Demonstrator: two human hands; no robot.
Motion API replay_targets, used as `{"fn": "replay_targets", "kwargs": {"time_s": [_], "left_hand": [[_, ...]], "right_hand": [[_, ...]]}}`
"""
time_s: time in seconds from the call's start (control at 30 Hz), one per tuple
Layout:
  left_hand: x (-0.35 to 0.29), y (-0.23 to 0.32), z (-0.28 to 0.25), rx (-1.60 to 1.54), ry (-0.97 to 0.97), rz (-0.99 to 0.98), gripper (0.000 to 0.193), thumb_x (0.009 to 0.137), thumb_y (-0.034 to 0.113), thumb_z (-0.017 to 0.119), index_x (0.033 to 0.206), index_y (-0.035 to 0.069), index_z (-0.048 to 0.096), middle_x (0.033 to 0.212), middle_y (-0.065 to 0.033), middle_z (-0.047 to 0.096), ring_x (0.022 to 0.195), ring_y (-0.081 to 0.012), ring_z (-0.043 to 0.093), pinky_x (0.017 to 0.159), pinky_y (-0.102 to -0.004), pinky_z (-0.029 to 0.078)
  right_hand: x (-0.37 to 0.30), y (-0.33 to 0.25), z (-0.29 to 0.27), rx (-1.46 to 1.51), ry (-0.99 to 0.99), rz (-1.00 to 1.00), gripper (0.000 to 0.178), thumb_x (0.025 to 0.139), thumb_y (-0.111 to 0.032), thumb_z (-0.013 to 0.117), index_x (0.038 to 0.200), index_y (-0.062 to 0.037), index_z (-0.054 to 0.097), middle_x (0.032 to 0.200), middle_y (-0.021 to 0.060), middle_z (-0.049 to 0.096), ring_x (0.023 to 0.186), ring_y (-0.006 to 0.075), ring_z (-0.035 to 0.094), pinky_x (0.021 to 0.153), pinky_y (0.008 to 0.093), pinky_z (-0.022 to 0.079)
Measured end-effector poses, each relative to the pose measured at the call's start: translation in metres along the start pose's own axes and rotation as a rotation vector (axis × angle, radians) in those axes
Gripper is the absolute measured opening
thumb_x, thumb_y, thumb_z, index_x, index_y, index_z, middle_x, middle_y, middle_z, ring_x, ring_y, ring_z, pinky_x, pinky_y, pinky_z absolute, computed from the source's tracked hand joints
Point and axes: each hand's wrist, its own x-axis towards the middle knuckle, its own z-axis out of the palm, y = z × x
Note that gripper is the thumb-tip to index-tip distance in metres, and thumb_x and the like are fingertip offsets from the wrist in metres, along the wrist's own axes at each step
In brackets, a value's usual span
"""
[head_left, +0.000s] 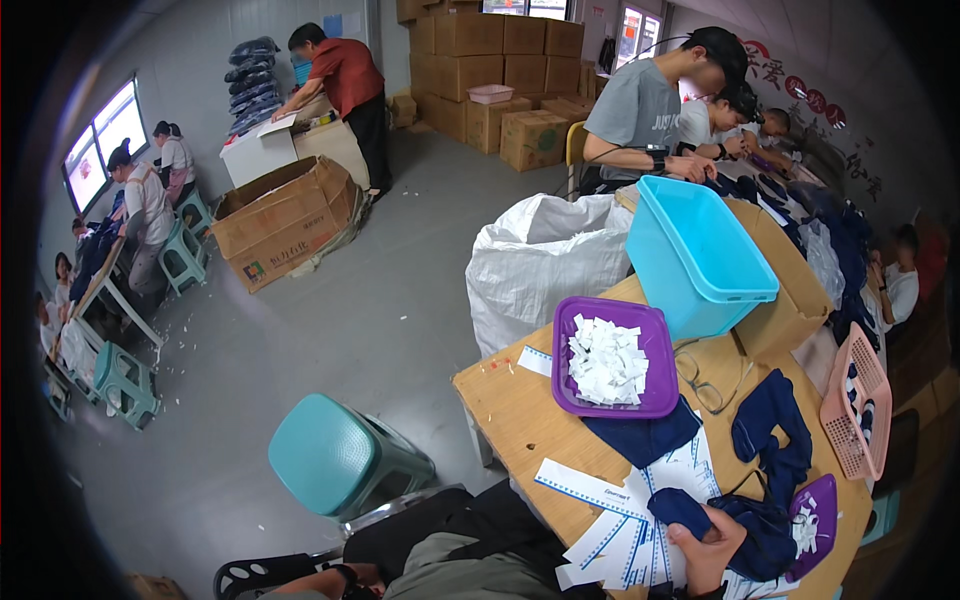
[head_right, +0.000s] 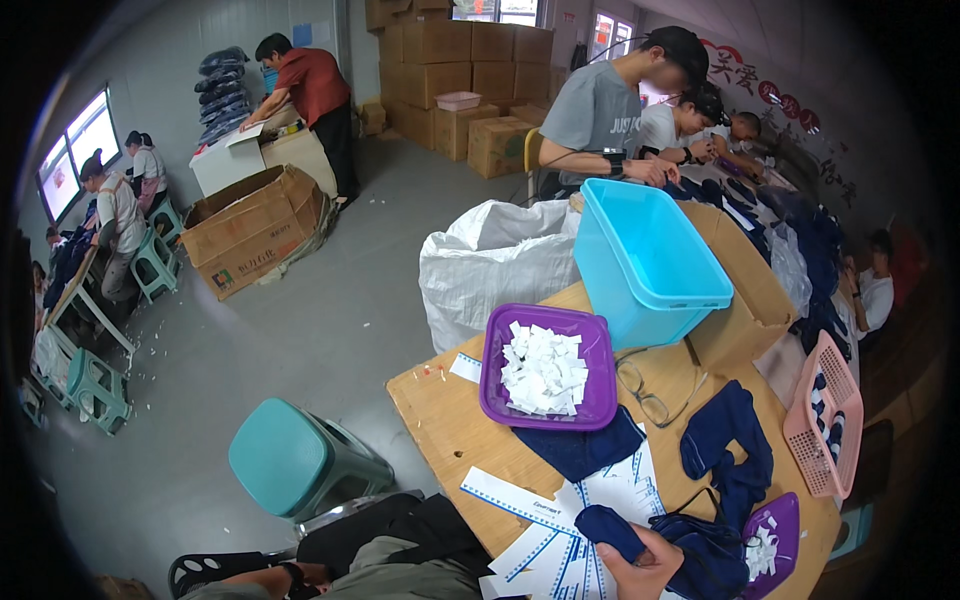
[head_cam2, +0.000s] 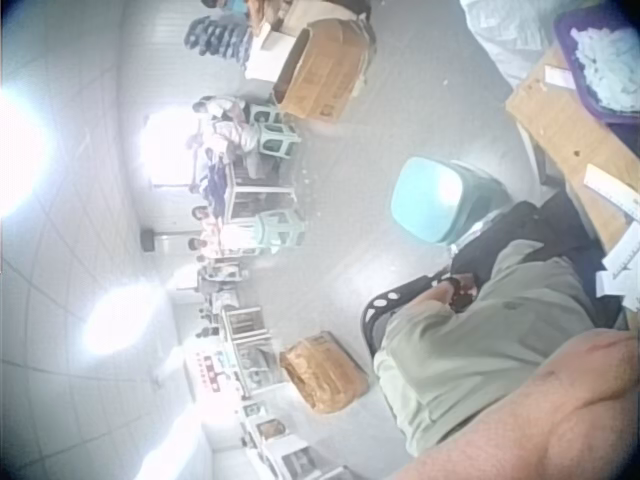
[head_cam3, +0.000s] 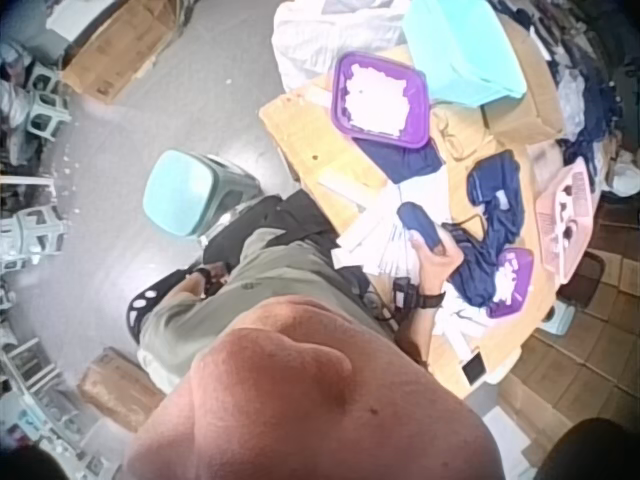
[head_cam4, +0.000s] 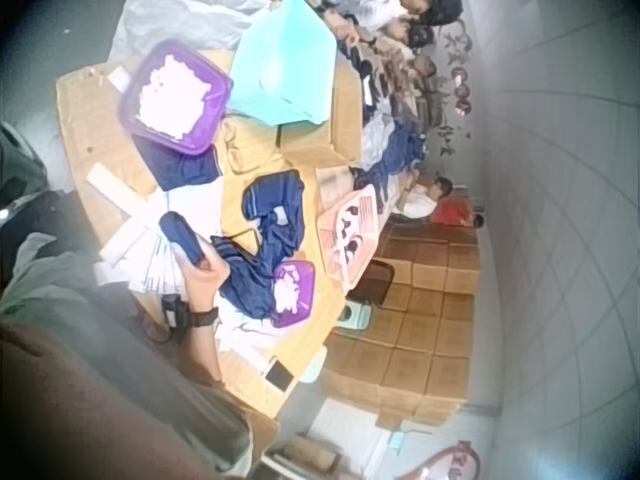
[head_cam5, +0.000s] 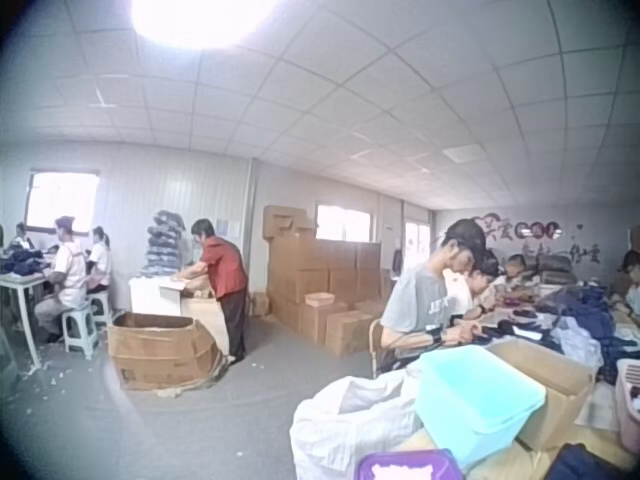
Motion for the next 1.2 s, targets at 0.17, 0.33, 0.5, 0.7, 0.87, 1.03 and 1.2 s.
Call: {"fn": "replay_targets", "kwargs": {"time_s": [0.17,0.33,0.5,0.7,0.87,1.03,1.2], "left_hand": [[0.003,0.002,0.001,-0.015,-0.023,-0.030,0.033,0.087,0.034,0.060,0.104,0.009,0.073,0.104,-0.0013,0.074,0.093,-0.0115,0.068,0.072,-0.0328,0.051],[-0.006,0.004,0.004,-0.224,0.034,-0.003,0.017,0.072,0.024,0.070,0.080,0.009,0.074,0.071,0.0015,0.068,0.066,-0.0136,0.059,0.059,-0.0331,0.043],[0.005,-0.001,0.001,-0.201,0.018,0.026,0.016,0.072,0.025,0.067,0.074,0.010,0.071,0.069,0.0018,0.064,0.064,-0.0142,0.057,0.058,-0.0340,0.041],[-0.005,0.008,-0.004,-0.103,-0.009,-0.002,0.023,0.079,0.029,0.061,0.088,0.011,0.071,0.090,-0.0027,0.069,0.083,-0.0155,0.063,0.070,-0.0333,0.047],[-0.034,0.029,0.000,-0.146,0.032,0.035,0.032,0.089,0.027,0.056,0.105,0.004,0.071,0.104,-0.0081,0.073,0.094,-0.0184,0.068,0.079,-0.0332,0.052],[-0.020,-0.054,0.046,-0.409,0.119,0.074,0.030,0.092,0.024,0.057,0.106,0.000,0.069,0.100,-0.0109,0.072,0.087,-0.0200,0.069,0.075,-0.0335,0.054],[-0.060,-0.028,-0.020,-0.497,0.140,0.112,0.030,0.094,0.021,0.059,0.107,-0.004,0.067,0.096,-0.0137,0.072,0.081,-0.0215,0.070,0.072,-0.0337,0.056]], "right_hand": [[0.001,0.003,-0.001,0.011,0.001,0.002,0.043,0.069,0.007,0.080,0.105,0.0110,0.056,0.082,0.0186,0.064,0.067,0.0204,0.065,0.067,0.0323,0.055],[-0.001,0.003,0.007,0.043,0.045,-0.031,0.044,0.070,0.007,0.079,0.106,0.0103,0.055,0.081,0.0187,0.063,0.067,0.0206,0.065,0.066,0.0325,0.055],[0.003,-0.013,0.009,0.111,0.079,-0.015,0.038,0.069,0.005,0.080,0.100,0.0107,0.061,0.081,0.0197,0.066,0.070,0.0199,0.066,0.068,0.0312,0.054],[0.006,-0.037,0.009,-0.246,-0.045,-0.034,0.032,0.068,0.004,0.082,0.097,0.0069,0.070,0.079,0.0021,0.066,0.068,0.0084,0.057,0.061,0.0240,0.048],[0.000,-0.025,0.005,-0.113,-0.033,0.009,0.030,0.070,0.007,0.079,0.099,0.0073,0.071,0.084,0.0078,0.070,0.074,0.0116,0.062,0.067,0.0256,0.052],[0.007,-0.023,0.010,-0.036,-0.041,-0.119,0.027,0.065,-0.001,0.084,0.086,0.0095,0.069,0.090,0.0192,0.072,0.078,0.0194,0.068,0.073,0.0291,0.053],[0.013,-0.030,0.004,-0.120,-0.075,-0.191,0.020,0.067,0.001,0.085,0.082,0.0058,0.072,0.084,0.0182,0.074,0.075,0.0223,0.073,0.072,0.0290,0.056]]}}
